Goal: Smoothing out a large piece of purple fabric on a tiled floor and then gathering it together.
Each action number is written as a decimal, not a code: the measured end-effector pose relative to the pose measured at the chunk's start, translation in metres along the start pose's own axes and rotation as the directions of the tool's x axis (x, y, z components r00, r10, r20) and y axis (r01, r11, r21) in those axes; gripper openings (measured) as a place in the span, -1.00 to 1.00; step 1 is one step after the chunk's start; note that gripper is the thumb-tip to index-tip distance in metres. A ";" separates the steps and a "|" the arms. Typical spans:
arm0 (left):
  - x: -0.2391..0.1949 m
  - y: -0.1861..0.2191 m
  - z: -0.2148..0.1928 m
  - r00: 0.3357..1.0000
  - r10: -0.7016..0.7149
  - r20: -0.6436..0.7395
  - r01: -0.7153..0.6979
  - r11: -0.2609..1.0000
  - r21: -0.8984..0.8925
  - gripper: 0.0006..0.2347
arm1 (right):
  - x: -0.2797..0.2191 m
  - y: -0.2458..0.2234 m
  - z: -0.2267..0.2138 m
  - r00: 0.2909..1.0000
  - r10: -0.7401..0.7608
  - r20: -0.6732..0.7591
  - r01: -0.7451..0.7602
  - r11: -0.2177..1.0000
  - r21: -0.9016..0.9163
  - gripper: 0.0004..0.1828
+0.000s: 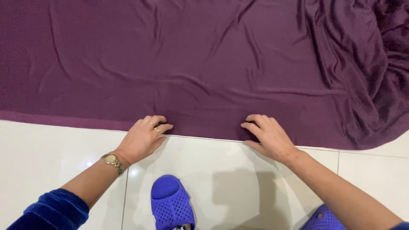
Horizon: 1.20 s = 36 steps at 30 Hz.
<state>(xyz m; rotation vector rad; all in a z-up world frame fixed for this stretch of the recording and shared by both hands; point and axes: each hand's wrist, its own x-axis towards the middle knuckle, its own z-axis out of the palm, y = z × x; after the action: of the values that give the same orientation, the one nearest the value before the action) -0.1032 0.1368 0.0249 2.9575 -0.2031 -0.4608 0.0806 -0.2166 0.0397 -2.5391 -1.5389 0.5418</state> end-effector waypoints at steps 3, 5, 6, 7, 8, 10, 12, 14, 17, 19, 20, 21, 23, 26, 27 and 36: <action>0.008 0.019 -0.007 0.994 0.108 0.009 -0.107 0.992 -0.061 -0.61 | -0.020 0.014 -0.006 0.999 0.036 0.027 -0.033 0.997 -0.076 -0.41; 0.018 0.034 -0.014 0.986 0.133 0.103 -0.131 0.991 -0.023 -0.60 | -0.035 0.029 -0.006 0.995 0.077 0.069 -0.069 0.991 -0.111 -0.34; 0.023 0.042 -0.018 0.970 0.146 0.196 -0.152 0.988 0.017 -0.58 | -0.044 0.037 -0.006 0.988 0.113 0.108 -0.097 0.985 -0.145 -0.27; 0.027 0.046 -0.020 0.968 0.157 0.196 -0.162 0.987 0.011 -0.58 | -0.051 0.044 -0.005 0.986 0.124 0.112 -0.107 0.983 -0.147 -0.27; 0.030 0.051 -0.022 0.963 0.164 0.213 -0.180 0.982 0.055 -0.54 | -0.060 0.051 -0.004 0.982 0.148 0.118 -0.125 0.976 -0.178 -0.23; 0.039 0.059 -0.026 0.955 0.189 0.230 -0.215 0.972 0.092 -0.50 | -0.078 0.067 -0.002 0.973 0.189 0.129 -0.159 0.964 -0.212 -0.19; 0.045 0.063 -0.029 0.946 0.165 0.280 -0.206 0.971 0.124 -0.45 | -0.093 0.081 0.002 0.963 0.241 0.125 -0.197 0.938 -0.287 -0.10; 0.049 0.065 -0.032 0.939 0.162 0.302 -0.208 0.970 0.127 -0.44 | -0.103 0.087 -0.001 0.943 0.299 0.146 -0.245 0.920 -0.306 -0.08; 0.052 0.066 -0.037 0.931 0.143 0.335 -0.198 0.970 0.137 -0.42 | -0.109 0.089 0.000 0.914 0.371 0.166 -0.307 0.897 -0.318 -0.05; 0.054 0.068 -0.039 0.928 0.142 0.345 -0.200 0.970 0.138 -0.41 | -0.111 0.088 -0.001 0.902 0.398 0.170 -0.333 0.890 -0.312 -0.04; 0.054 0.069 -0.039 0.927 0.134 0.350 -0.193 0.971 0.139 -0.40 | -0.110 0.087 -0.001 0.894 0.411 0.181 -0.346 0.887 -0.308 -0.04; 0.054 0.069 -0.039 0.927 0.126 0.353 -0.185 0.973 0.140 -0.39 | -0.109 0.086 -0.002 0.886 0.423 0.191 -0.356 0.883 -0.305 -0.04; 0.054 0.069 -0.038 0.927 0.125 0.353 -0.183 0.974 0.135 -0.39 | -0.109 0.085 -0.003 0.884 0.427 0.192 -0.359 0.881 -0.309 -0.04; 0.054 0.069 -0.039 0.926 0.123 0.357 -0.178 0.976 0.123 -0.40 | -0.110 0.086 0.000 0.883 0.428 0.194 -0.359 0.880 -0.310 -0.05; 0.054 0.070 -0.039 0.925 0.124 0.360 -0.176 0.977 0.118 -0.41 | -0.110 0.087 0.001 0.883 0.428 0.192 -0.359 0.881 -0.309 -0.06; 0.054 0.071 -0.043 0.916 0.110 0.386 -0.170 0.978 0.124 -0.44 | -0.111 0.085 0.000 0.888 0.425 0.173 -0.369 0.885 -0.283 -0.06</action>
<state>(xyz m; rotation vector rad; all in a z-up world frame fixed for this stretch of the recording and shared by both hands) -0.0470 0.0643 0.0613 2.9408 -0.5118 -1.0363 0.1048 -0.3539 0.0420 -3.1123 -1.1975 0.7618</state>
